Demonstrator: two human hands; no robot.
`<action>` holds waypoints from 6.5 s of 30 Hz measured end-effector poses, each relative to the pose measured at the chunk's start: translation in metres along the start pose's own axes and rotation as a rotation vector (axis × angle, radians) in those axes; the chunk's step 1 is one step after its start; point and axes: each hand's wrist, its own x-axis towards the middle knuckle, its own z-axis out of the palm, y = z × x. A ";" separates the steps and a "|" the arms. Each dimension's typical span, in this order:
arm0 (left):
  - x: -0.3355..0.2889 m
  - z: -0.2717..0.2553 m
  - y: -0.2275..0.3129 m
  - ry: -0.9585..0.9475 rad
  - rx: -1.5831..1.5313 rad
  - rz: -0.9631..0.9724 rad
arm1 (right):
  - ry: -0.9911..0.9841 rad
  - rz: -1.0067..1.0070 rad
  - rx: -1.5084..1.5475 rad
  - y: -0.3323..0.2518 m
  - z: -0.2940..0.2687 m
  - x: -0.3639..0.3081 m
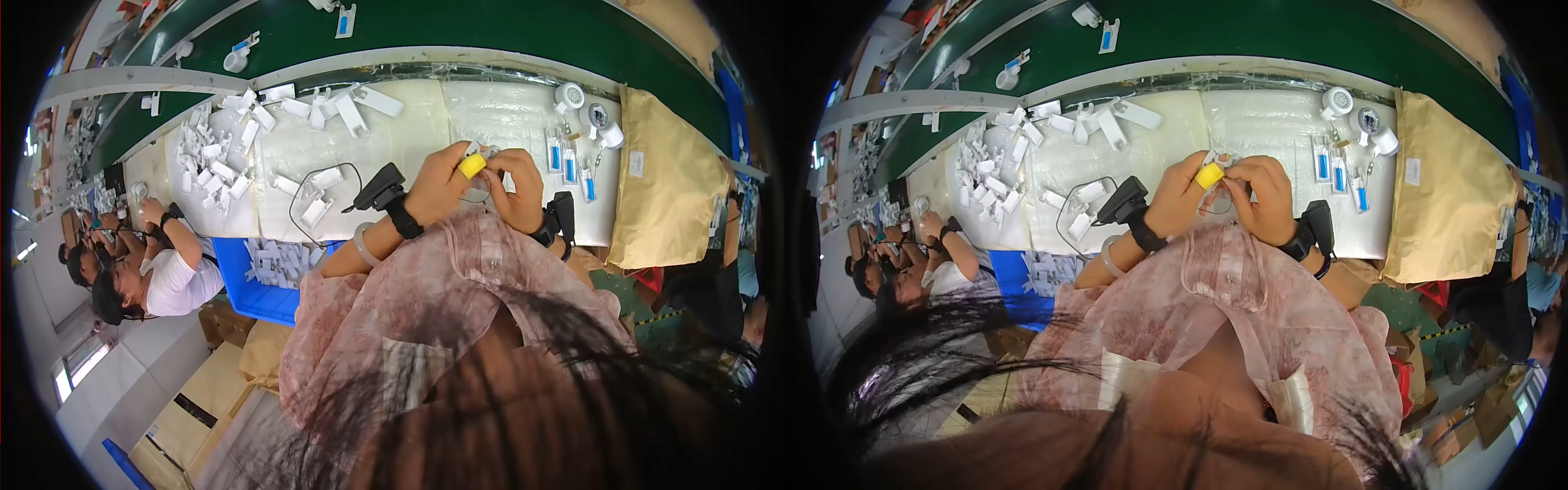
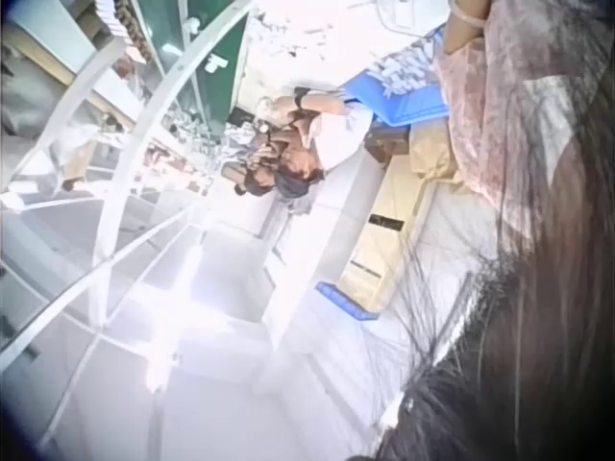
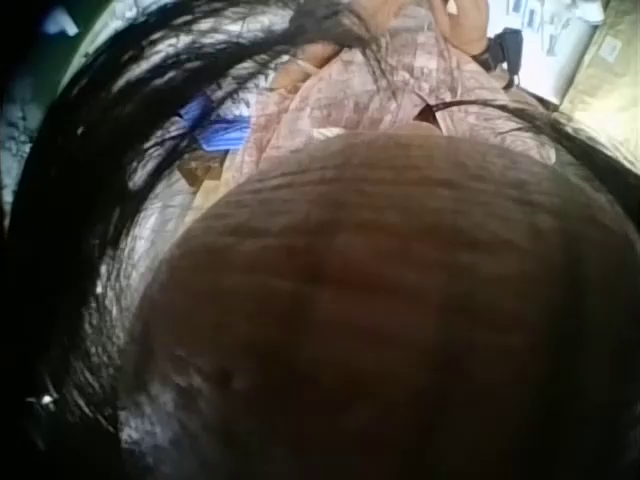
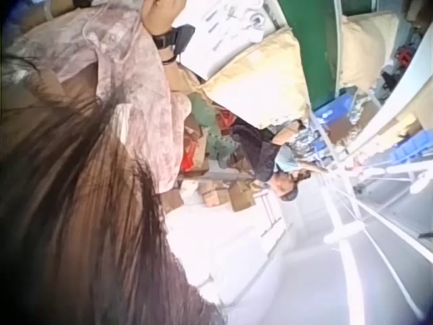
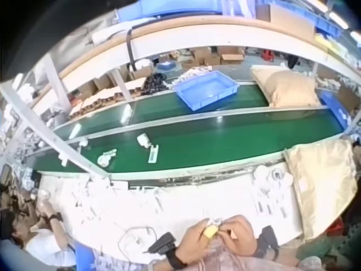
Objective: The person reaches for a plastic housing from the conveyor belt, fits a battery and a circuit board into it by hand, and places the assembled unit back onto the belt. This process is repeated for several more units throughout the video.
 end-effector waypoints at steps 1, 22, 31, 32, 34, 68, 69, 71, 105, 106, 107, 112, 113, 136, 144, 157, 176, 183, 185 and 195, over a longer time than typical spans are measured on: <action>0.004 -0.005 -0.002 -0.018 -0.097 -0.121 | -0.018 0.057 0.029 0.001 0.002 0.001; 0.228 -0.265 -0.173 1.093 0.971 0.004 | -0.542 0.354 -0.032 0.084 0.050 0.028; 0.277 -0.333 -0.179 0.969 1.177 -0.538 | -0.855 0.101 -0.212 0.110 0.076 0.025; 0.285 -0.332 -0.170 0.946 1.176 -0.526 | -0.884 0.142 -0.203 0.110 0.076 0.024; 0.289 -0.333 -0.149 0.659 0.853 -0.624 | -0.910 0.186 -0.190 0.110 0.075 0.022; 0.068 -0.088 0.022 -0.989 0.781 0.143 | -0.679 0.304 0.208 0.033 -0.014 0.037; 0.064 -0.089 0.017 -0.941 0.850 0.017 | -0.656 0.319 0.201 0.027 -0.019 0.034; 0.056 -0.088 0.013 -0.829 0.891 0.023 | -0.690 0.395 0.273 0.029 -0.020 0.032; 0.031 -0.014 -0.002 -0.068 -0.487 -0.166 | 0.070 0.091 -0.001 0.008 -0.005 0.029; 0.030 -0.012 -0.001 -0.068 -0.487 -0.170 | 0.069 0.042 -0.021 0.010 -0.005 0.030; 0.029 -0.011 0.001 -0.058 -0.463 -0.161 | 0.068 -0.008 -0.042 0.011 -0.005 0.031; 0.026 -0.009 -0.001 -0.053 -0.396 -0.161 | 0.032 -0.056 -0.056 0.011 -0.008 0.034; 0.025 -0.009 -0.001 -0.061 -0.352 -0.149 | 0.030 -0.072 -0.059 0.012 -0.008 0.035; 0.025 -0.007 -0.003 0.012 -0.096 0.006 | 0.031 -0.038 -0.091 0.021 -0.004 0.034; 0.023 -0.002 -0.009 0.037 -0.149 -0.043 | 0.012 -0.012 -0.092 0.022 -0.003 0.033; 0.026 -0.003 -0.011 0.100 -0.026 -0.029 | -0.029 -0.043 -0.112 0.024 0.000 0.033; 0.030 -0.007 -0.006 0.032 -0.046 -0.145 | -0.032 -0.100 -0.134 0.030 0.003 0.032; 0.028 -0.004 -0.010 0.041 -0.013 -0.171 | -0.025 -0.089 -0.135 0.031 0.007 0.030; 0.027 -0.004 -0.009 0.053 -0.030 -0.160 | -0.053 -0.100 -0.137 0.029 0.007 0.030; 0.039 -0.014 -0.015 0.075 0.118 -0.041 | -0.022 -0.057 -0.166 0.033 0.011 0.039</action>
